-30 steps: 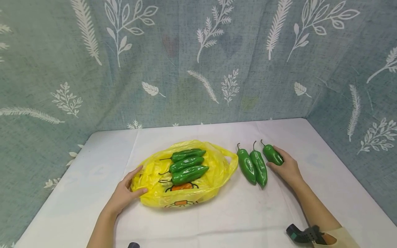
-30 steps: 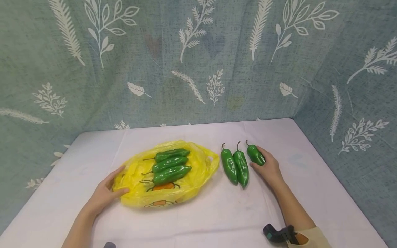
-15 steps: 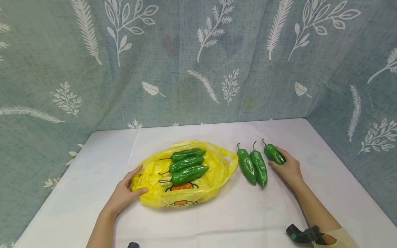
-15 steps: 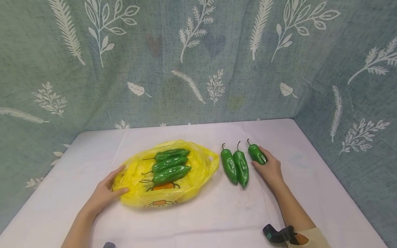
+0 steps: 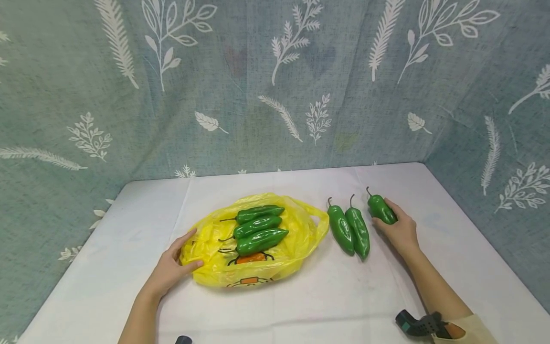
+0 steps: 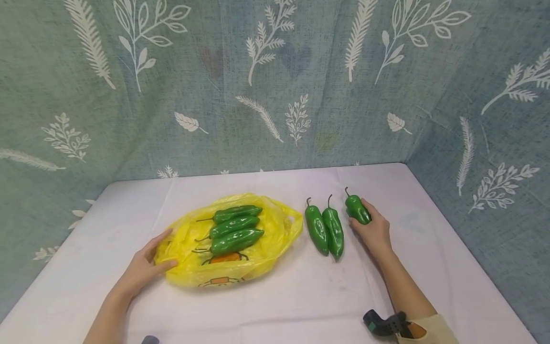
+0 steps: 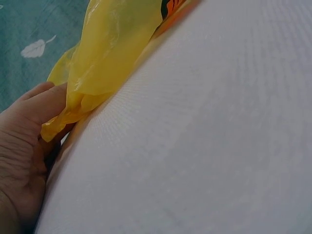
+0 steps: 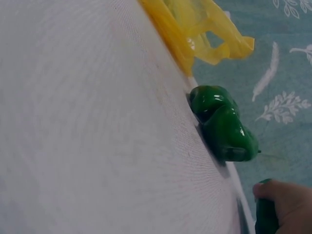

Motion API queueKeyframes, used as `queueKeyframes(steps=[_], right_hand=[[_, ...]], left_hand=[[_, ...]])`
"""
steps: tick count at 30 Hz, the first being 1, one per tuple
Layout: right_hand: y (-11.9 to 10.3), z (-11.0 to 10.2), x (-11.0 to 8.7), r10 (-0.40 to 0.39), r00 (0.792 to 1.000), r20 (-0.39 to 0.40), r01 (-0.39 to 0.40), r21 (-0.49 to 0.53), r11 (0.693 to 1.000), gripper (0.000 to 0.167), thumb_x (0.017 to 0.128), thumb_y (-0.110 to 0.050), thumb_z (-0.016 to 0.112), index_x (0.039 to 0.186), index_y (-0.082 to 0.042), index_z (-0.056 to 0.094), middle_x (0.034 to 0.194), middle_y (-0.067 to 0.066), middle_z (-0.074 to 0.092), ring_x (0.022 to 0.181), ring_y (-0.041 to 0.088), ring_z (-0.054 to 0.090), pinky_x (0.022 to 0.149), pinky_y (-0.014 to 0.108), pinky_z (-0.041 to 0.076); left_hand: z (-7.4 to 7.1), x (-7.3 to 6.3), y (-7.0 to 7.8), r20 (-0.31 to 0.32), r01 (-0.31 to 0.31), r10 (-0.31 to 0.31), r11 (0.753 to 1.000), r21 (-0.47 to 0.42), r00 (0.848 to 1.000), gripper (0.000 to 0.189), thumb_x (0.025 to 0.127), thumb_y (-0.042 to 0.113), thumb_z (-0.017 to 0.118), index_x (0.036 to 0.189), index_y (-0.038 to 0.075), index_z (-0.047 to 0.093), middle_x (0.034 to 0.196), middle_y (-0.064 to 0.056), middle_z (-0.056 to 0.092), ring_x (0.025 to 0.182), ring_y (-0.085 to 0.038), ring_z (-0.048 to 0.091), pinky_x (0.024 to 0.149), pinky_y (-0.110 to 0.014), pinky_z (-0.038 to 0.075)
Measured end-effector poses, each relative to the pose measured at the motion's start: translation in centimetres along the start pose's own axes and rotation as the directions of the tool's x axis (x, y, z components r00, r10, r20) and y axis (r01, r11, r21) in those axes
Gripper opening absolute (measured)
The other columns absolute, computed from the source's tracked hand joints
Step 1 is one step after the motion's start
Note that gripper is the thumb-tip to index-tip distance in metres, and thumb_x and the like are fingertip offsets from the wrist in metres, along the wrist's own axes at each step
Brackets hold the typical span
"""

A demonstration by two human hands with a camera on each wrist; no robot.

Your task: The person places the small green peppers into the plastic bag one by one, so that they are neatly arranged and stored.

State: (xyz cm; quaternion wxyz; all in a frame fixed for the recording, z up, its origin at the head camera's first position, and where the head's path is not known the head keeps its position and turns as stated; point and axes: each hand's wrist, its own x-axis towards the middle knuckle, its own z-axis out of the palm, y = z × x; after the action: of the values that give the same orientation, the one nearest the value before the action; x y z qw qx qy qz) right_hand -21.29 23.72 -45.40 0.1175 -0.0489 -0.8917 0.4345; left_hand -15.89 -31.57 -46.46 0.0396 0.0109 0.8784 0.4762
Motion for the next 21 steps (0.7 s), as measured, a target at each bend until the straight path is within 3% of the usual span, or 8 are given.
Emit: queueKeyframes(steps=[12,21], right_hand=[[-2.1,-0.6,-0.1,-0.023,0.997,-0.072,0.028,0.07,0.997,0.068,0.082,-0.021,0.073,0.142,-0.011,0.043,0.142,0.021,0.044,0.123,0.041,0.046,0.095,0.055,0.044],[-4.3,-0.8,-0.5,-0.004,1.0,-0.025,0.008,0.164,0.986,0.07,0.081,-0.025,0.075,0.142,-0.014,0.044,0.145,0.016,0.043,0.128,0.036,0.043,0.098,0.051,0.044]], left_hand=[[-0.1,-0.1,0.3,0.002,-0.002,0.002,1.0,0.008,1.0,0.09,0.076,0.031,0.078,0.15,0.021,0.027,0.157,-0.013,0.019,0.144,-0.039,0.01,0.114,-0.06,0.012],[0.0,0.1,-0.1,-0.002,0.003,-0.003,1.0,0.02,1.0,0.09,0.077,0.034,0.078,0.15,0.024,0.027,0.156,-0.014,0.019,0.143,-0.039,0.012,0.113,-0.061,0.013]])
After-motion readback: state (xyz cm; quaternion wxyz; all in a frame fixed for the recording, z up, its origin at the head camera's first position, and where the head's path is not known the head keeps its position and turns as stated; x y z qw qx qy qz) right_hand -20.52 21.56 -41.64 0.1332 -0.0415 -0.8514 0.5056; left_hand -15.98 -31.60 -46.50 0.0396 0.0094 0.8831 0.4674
